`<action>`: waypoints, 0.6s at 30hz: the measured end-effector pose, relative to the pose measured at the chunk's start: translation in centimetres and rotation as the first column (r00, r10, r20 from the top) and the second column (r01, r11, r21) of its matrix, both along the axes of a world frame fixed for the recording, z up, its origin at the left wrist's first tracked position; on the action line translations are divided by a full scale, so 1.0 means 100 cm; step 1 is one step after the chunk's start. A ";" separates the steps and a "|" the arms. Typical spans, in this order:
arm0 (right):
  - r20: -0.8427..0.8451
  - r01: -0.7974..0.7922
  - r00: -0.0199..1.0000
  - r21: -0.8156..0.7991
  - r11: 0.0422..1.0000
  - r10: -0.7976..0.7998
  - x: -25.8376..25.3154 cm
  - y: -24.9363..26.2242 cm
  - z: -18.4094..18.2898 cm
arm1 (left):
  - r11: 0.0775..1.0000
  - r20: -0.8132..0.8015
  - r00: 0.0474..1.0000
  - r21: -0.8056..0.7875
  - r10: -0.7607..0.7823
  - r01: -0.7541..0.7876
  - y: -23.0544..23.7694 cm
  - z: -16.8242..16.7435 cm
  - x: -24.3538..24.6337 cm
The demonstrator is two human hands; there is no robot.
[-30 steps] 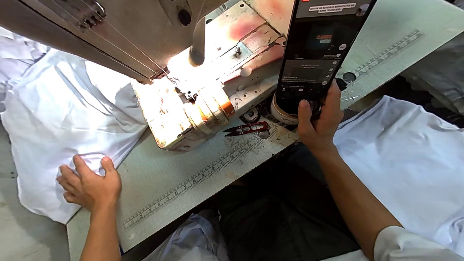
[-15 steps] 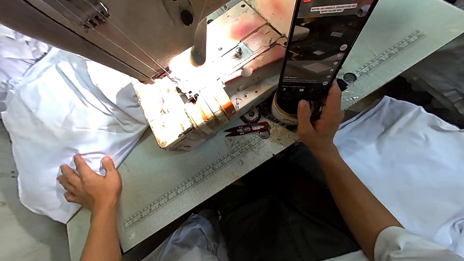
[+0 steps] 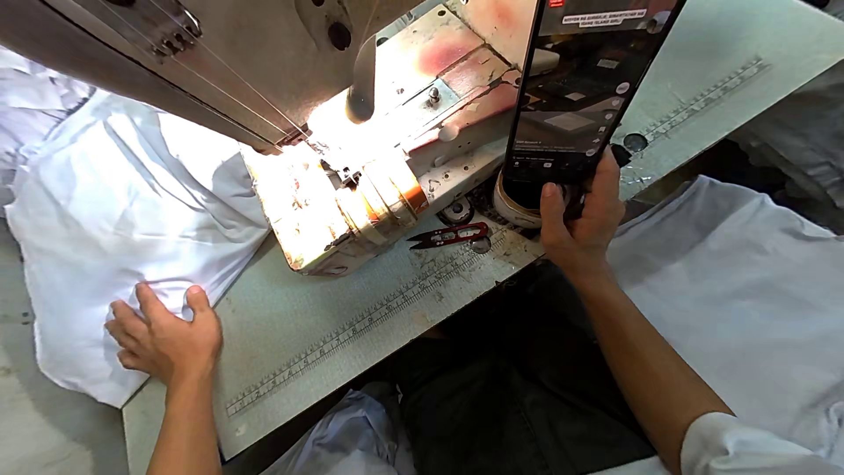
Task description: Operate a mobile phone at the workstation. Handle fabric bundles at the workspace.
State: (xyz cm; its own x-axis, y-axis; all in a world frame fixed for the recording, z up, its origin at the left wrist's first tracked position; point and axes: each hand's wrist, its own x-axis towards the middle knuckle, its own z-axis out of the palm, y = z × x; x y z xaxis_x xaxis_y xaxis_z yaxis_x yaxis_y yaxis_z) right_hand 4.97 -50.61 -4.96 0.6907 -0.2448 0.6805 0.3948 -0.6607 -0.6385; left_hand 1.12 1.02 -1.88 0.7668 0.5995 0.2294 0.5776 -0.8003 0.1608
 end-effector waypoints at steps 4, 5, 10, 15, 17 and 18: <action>-0.030 0.008 1.000 0.012 1.000 -0.008 -0.001 0.001 0.001 | 1.000 0.013 1.000 -0.003 -0.009 0.009 -0.002 0.001 0.000; -0.034 0.007 0.999 0.017 1.000 -0.006 -0.001 0.001 0.001 | 1.000 0.015 1.000 -0.001 -0.010 0.010 -0.002 0.000 0.000; -0.032 0.002 1.000 0.012 1.000 -0.002 -0.001 0.001 0.002 | 1.000 0.015 1.000 -0.008 -0.002 0.002 -0.001 0.001 0.000; -0.032 0.004 0.999 0.017 1.000 -0.004 -0.002 0.001 0.001 | 1.000 0.012 1.000 -0.002 0.006 -0.006 0.000 0.000 0.000; -0.034 0.008 0.999 0.018 1.000 -0.007 -0.002 0.001 0.001 | 1.000 0.011 1.000 0.007 0.008 -0.008 -0.001 0.000 0.001; -0.039 0.013 0.999 0.018 1.000 -0.012 -0.002 0.002 0.001 | 1.000 0.010 1.000 0.006 0.008 -0.008 -0.001 0.000 0.001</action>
State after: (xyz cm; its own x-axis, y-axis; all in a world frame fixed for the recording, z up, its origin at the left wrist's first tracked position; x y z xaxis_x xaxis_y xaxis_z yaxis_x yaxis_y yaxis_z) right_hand 4.81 -50.45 -4.90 0.7135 -0.2656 0.6483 0.3611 -0.6535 -0.6652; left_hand 1.19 0.93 -1.85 0.7596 0.6043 0.2403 0.5825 -0.7966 0.1619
